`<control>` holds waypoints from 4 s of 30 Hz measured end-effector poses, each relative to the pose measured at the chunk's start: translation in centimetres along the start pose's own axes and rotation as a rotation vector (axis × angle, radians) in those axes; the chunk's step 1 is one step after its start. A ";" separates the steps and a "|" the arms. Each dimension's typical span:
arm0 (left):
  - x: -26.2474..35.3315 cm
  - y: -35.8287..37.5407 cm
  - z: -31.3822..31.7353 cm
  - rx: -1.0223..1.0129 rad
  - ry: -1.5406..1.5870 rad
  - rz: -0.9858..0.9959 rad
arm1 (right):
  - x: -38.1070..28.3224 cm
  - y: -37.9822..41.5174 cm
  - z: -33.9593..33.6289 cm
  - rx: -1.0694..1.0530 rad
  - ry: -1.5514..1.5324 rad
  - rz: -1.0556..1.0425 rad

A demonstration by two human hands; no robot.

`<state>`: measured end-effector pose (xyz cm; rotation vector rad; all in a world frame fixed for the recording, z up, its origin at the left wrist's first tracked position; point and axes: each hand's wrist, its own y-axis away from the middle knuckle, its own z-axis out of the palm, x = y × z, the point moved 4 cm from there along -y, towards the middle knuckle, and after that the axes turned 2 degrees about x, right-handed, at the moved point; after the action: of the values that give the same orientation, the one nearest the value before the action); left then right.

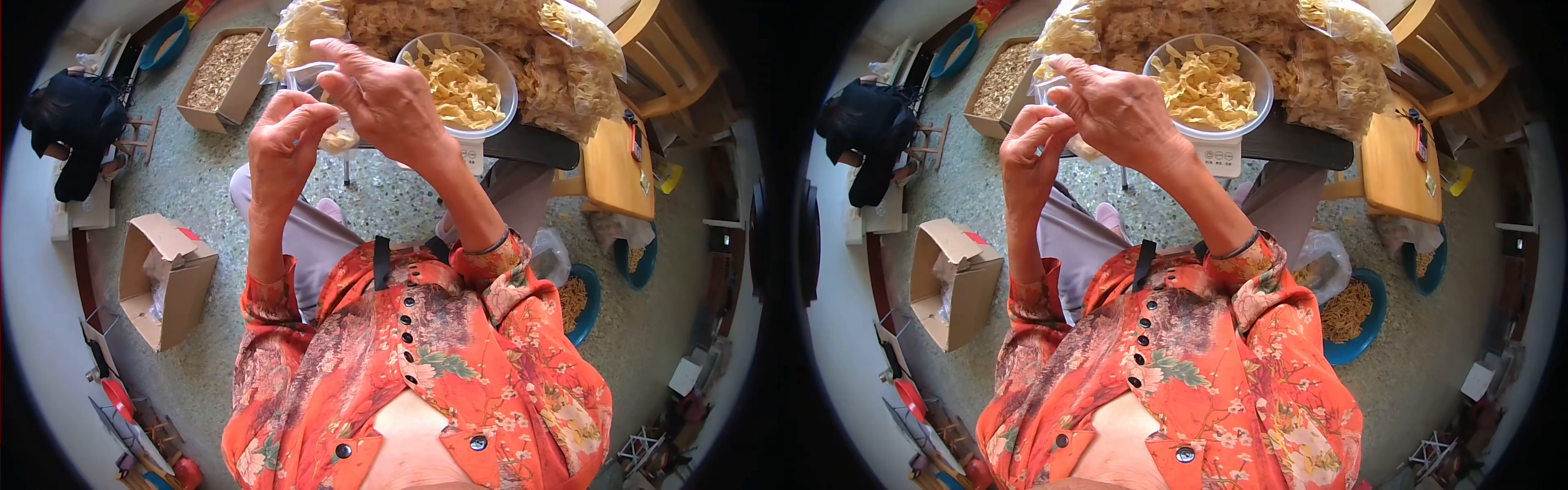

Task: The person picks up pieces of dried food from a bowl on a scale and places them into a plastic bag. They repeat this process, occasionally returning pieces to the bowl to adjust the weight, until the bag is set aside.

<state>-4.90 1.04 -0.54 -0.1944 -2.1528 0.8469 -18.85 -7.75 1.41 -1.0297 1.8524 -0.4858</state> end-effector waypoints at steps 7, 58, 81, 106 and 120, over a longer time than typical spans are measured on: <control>0.1 0.0 0.6 0.126 0.123 -0.127 | 3.0 1.7 -8.5 0.259 0.096 0.152; 1.3 0.5 1.8 0.211 -0.096 -0.015 | -0.1 -0.1 -2.7 0.228 -0.481 0.271; 1.7 0.8 1.6 0.208 -0.102 -0.056 | 8.5 0.8 -10.4 -0.119 0.477 0.137; 1.8 0.5 2.0 0.168 -0.126 -0.041 | 9.4 1.2 -11.3 -0.004 0.110 0.200; 1.5 0.7 2.0 0.205 -0.099 -0.007 | 7.1 0.7 -11.6 0.204 -0.383 0.550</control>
<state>-7.44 1.20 -0.93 -0.0409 -2.1376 1.0858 -30.75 -14.20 2.82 -0.4073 1.6082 -0.1292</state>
